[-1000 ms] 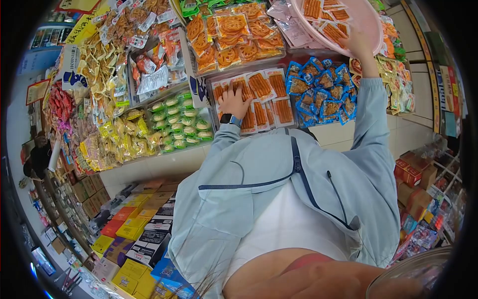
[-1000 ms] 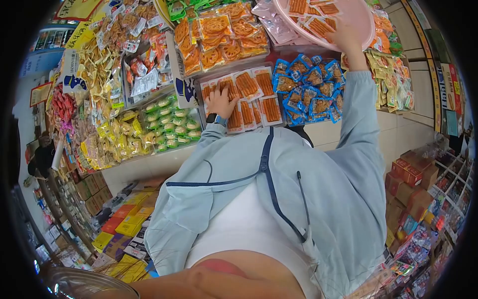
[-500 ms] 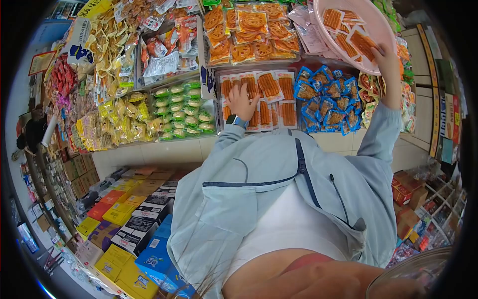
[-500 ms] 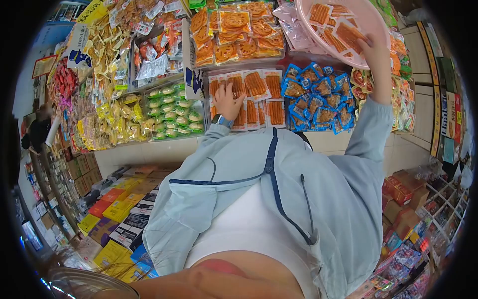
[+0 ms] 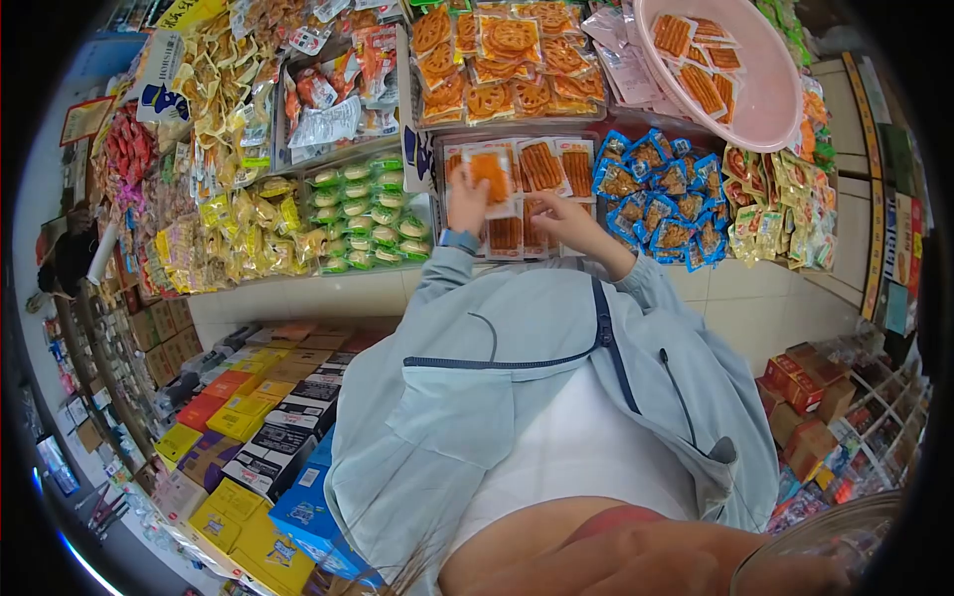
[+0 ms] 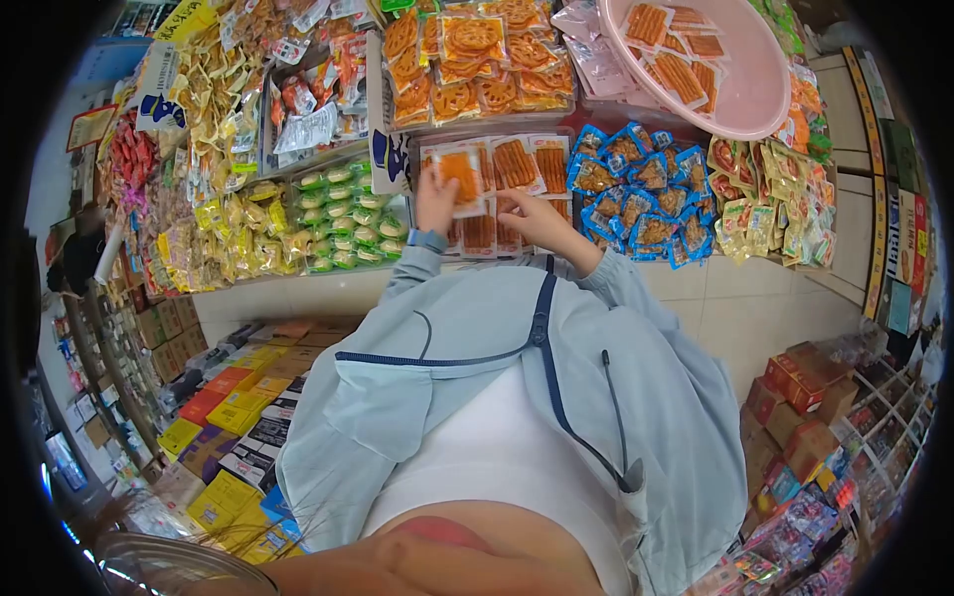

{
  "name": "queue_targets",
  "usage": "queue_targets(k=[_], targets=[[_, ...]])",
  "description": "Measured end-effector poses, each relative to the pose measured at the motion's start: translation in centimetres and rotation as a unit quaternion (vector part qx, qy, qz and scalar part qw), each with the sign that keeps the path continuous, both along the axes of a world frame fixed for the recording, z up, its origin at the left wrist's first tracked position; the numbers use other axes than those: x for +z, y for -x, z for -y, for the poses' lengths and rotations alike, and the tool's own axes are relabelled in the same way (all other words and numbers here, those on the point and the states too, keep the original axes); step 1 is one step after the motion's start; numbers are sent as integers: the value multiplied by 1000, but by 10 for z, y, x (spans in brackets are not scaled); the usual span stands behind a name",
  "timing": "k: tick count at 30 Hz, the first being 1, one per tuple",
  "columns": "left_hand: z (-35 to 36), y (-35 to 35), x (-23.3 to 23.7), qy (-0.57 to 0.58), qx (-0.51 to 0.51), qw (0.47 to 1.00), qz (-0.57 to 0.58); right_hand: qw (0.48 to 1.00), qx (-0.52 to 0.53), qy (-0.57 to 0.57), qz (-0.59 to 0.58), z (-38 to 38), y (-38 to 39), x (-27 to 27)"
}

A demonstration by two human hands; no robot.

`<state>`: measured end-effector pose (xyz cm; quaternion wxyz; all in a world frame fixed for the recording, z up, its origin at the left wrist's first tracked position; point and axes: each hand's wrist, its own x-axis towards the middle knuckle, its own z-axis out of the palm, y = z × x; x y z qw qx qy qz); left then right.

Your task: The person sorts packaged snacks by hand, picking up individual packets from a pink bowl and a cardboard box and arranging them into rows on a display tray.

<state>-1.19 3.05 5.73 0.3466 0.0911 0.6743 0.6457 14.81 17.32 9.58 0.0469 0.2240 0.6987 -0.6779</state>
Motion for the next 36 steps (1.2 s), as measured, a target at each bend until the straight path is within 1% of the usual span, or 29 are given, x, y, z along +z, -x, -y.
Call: queue_targets(k=[1, 2, 3, 4, 5, 8, 9, 12, 15, 16, 17, 18, 19, 20, 21, 22, 23, 24, 25, 26, 27, 29, 32, 35, 36], targets=[[0, 13, 23, 50, 15, 998, -44, 999, 2, -40, 8, -5, -5, -4], [-1, 20, 36, 100, 31, 991, -88, 997, 4, -80, 16, -10, -10, -6], [-1, 24, 33, 196, -19, 963, -186, 999, -21, -32, 19, -14, -13, -7], [-3, 28, 28, 286, -69, 914, -281, 999, -32, -25, 23, -18, -18, -10], [-3, 30, 24, 371, -118, 845, -368, 998, -43, -18, 29, -20, -23, -13], [-8, 19, 11, 366, -141, 722, -570, 996, -71, 11, 60, -18, -32, -8], [-7, 20, -8, 344, -120, 735, -572, 994, -79, 21, 72, -17, -34, -4], [-3, 20, -18, 318, -121, 721, -604, 991, -108, 75, 26, -18, -37, 4], [-1, 21, -25, 334, -137, 708, -607, 985, -156, 39, -58, -50, -37, 17], [-2, 22, -29, 335, -142, 705, -609, 974, -201, 40, -96, -63, -33, 37], [-2, 20, -31, 339, -133, 715, -597, 965, -229, 15, -130, -82, -30, 60], [-3, 18, -25, 366, -138, 694, -604, 945, -276, -35, -171, -99, -27, 85], [-2, 16, -17, 393, -142, 672, -611, 926, -304, -109, -197, -122, -26, 104], [-3, 16, -12, 421, -145, 649, -617, 911, -322, -143, -215, -153, -30, 110], [-3, 16, -18, 425, -128, 636, -631, 879, -381, -195, -209, -177, -28, 118], [-2, 18, -23, 415, -123, 643, -632, 850, -360, -329, -198, -215, -27, 116], [-1, 20, -28, 404, -117, 649, -634, 805, -333, -456, -182, -251, -26, 112], [1, 20, -31, 394, -113, 655, -635, 831, -276, -482, -38, -276, -25, 109], [0, 21, -32, 397, -111, 648, -641, 836, -212, -496, 105, -297, -23, 106], [-1, 21, -33, 400, -110, 641, -646, 820, -142, -496, 246, -306, -21, 106], [0, 21, -33, 404, -108, 634, -651, 794, -112, -533, 270, -301, -19, 108], [-2, 22, -33, 397, -103, 637, -653, 734, -52, -600, 313, -287, -11, 109], [0, 20, -30, 400, -108, 640, -647, 702, -138, -661, 225, -311, -14, 70], [-1, 20, -30, 400, -107, 646, -642, 739, -110, -616, 251, -324, -15, 73], [-1, 20, -31, 400, -105, 648, -639, 756, -96, -591, 265, -321, -14, 87]])
